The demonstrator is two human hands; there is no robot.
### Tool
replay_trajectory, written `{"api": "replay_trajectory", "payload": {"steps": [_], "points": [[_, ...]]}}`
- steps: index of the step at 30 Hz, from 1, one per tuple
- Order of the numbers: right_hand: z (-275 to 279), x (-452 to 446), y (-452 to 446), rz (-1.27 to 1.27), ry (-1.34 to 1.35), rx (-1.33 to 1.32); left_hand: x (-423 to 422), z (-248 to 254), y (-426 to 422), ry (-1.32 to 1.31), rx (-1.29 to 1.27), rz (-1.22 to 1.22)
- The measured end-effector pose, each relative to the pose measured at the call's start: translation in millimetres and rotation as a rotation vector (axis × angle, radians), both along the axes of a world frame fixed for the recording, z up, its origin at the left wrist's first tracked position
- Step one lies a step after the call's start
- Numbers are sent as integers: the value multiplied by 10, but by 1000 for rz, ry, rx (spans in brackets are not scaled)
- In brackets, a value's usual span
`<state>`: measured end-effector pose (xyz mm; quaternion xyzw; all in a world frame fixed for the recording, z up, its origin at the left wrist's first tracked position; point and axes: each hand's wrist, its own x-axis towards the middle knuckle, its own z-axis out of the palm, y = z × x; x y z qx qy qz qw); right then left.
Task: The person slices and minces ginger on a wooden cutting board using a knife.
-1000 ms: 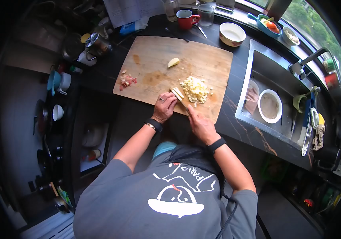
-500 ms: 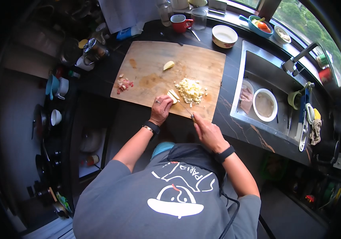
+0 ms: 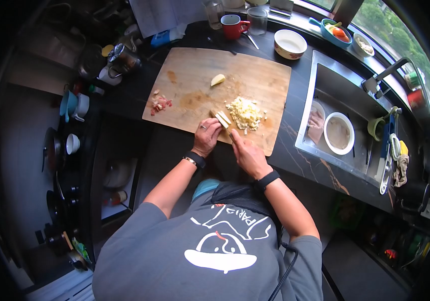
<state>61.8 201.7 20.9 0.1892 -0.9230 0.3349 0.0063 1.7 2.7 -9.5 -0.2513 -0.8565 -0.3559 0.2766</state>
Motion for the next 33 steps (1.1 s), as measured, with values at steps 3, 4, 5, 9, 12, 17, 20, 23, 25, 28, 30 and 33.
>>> {"api": "replay_trajectory", "payload": {"steps": [3,4,5,9,12,17,20,23,25,28,30,33], "points": [[25,32,34,-6,-45,53,-10,-5,-19,17,-27,-8],[37,37,53,-7,-83,93,-13,-2,-25,17,-22,-25],[6,53,79,-8,-81,91,-16,2,-33,17,-18,-41],[-57,289,283,-9,49,-55,-3,17,-54,12,-47,-52],[91,486,540,0,-53,15,2,16,-44,11,-46,-40],[410,535,829,42,-187,-59,8,53,-33,36,-52,-36],[478,435,654,15,-87,-91,20,0,-26,9,-47,-4],[405,296,449,32,-29,-96,-2,6,-56,27,-68,-49],[378,205,314,44,-111,-11,-17,3,-71,41,-69,-61],[315,114,192,44,-133,36,-13,4,-62,47,-61,-70],[242,86,137,47,-147,60,-2,7,-63,39,-55,-62],[97,58,72,28,-15,27,-2,5,-56,33,-45,-61]]}}
